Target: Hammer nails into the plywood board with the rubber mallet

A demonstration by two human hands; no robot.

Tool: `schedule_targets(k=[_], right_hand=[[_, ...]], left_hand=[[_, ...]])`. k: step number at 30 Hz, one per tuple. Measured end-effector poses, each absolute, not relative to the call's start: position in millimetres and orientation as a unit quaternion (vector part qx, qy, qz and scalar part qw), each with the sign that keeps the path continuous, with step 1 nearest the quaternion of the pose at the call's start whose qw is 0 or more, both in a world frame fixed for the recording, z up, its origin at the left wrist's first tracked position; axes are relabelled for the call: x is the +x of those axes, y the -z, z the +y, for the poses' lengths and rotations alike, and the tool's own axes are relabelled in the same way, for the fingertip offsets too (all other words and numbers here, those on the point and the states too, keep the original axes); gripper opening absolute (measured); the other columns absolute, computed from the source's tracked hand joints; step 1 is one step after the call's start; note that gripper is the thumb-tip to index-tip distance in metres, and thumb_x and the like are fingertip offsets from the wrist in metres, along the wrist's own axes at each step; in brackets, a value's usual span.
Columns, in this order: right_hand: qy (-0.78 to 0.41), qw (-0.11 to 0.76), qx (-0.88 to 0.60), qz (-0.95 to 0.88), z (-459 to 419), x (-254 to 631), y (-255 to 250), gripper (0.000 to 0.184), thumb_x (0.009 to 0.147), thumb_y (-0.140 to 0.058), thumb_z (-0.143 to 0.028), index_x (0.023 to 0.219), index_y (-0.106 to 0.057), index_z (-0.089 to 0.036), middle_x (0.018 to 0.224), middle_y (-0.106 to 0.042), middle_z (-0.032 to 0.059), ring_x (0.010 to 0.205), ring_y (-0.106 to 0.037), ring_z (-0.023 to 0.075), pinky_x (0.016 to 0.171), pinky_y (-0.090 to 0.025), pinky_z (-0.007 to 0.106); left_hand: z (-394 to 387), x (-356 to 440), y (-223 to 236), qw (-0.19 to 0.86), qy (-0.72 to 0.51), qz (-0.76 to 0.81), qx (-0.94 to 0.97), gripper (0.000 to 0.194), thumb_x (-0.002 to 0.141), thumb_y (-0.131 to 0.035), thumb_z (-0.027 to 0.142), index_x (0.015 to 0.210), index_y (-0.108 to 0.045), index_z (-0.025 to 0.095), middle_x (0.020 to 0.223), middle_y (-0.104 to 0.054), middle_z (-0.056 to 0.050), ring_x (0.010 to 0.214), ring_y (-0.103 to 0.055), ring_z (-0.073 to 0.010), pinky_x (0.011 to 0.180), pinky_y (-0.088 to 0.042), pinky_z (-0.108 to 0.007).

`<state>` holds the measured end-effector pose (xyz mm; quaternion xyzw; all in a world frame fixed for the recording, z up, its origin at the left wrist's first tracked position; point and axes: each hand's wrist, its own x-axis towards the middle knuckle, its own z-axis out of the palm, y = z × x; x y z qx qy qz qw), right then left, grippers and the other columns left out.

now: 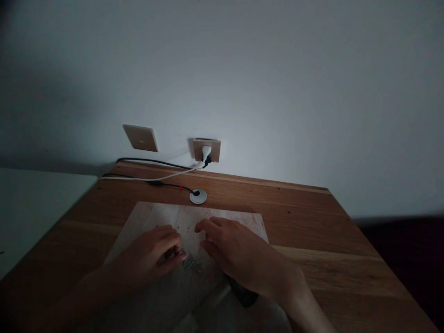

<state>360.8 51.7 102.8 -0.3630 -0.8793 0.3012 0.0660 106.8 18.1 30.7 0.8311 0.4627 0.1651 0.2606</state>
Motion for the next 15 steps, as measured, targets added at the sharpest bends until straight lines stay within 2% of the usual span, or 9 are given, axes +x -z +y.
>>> schedule_targets(k=[3, 6, 10, 12, 15], right_hand=[[-0.266, 0.103, -0.371, -0.884, 49, 362, -111, 0.025, 0.113, -0.047, -0.023, 0.122, -0.071, -0.022, 0.119, -0.079, 0.0088, 0.103, -0.077, 0.0237, 0.087, -0.058, 0.036], [-0.241, 0.162, -0.371, -0.882, 46, 363, -120, 0.025, 0.115, -0.046, -0.026, 0.106, -0.069, -0.023, 0.097, -0.076, 0.0041, 0.083, -0.074, 0.0193, 0.073, -0.054, 0.032], [-0.201, 0.234, -0.365, -0.879, 41, 365, -126, 0.018, 0.114, -0.047, -0.02, 0.117, -0.064, -0.028, 0.109, -0.072, 0.0029, 0.095, -0.072, 0.0184, 0.08, -0.054, 0.032], [-0.192, 0.233, -0.372, -0.878, 32, 366, -124, 0.019, 0.114, -0.047, -0.021, 0.121, -0.063, -0.029, 0.112, -0.072, 0.0029, 0.096, -0.073, 0.0182, 0.082, -0.056, 0.032], [-0.21, 0.196, -0.377, -0.881, 4, 364, -107, 0.024, 0.116, -0.042, -0.024, 0.121, -0.065, -0.028, 0.102, -0.076, 0.0024, 0.088, -0.077, 0.0175, 0.077, -0.061, 0.028]], left_hand=[[9, 106, -24, 0.243, -0.185, 0.469, 0.829, 0.004, 0.099, -0.069, 0.023, 0.097, -0.068, 0.021, 0.093, -0.067, -0.001, 0.088, -0.063, -0.0215, 0.075, -0.045, -0.031], [-5, 102, -17, 0.215, -0.219, 0.476, 0.824, 0.004, 0.101, -0.067, 0.025, 0.105, -0.069, 0.023, 0.095, -0.068, -0.002, 0.09, -0.063, -0.0225, 0.077, -0.048, -0.032], [-33, 82, -12, 0.156, -0.247, 0.48, 0.827, 0.009, 0.102, -0.06, 0.022, 0.099, -0.068, 0.026, 0.091, -0.07, -0.002, 0.086, -0.065, -0.0219, 0.074, -0.052, -0.031], [-49, 65, -10, 0.114, -0.249, 0.484, 0.831, 0.015, 0.103, -0.055, 0.023, 0.1, -0.069, 0.027, 0.095, -0.074, -0.002, 0.087, -0.068, -0.0208, 0.077, -0.056, -0.029], [-70, 36, -2, 0.035, -0.244, 0.511, 0.824, 0.02, 0.106, -0.053, 0.033, 0.106, -0.072, 0.03, 0.101, -0.078, -0.001, 0.089, -0.072, -0.02, 0.077, -0.06, -0.025]])
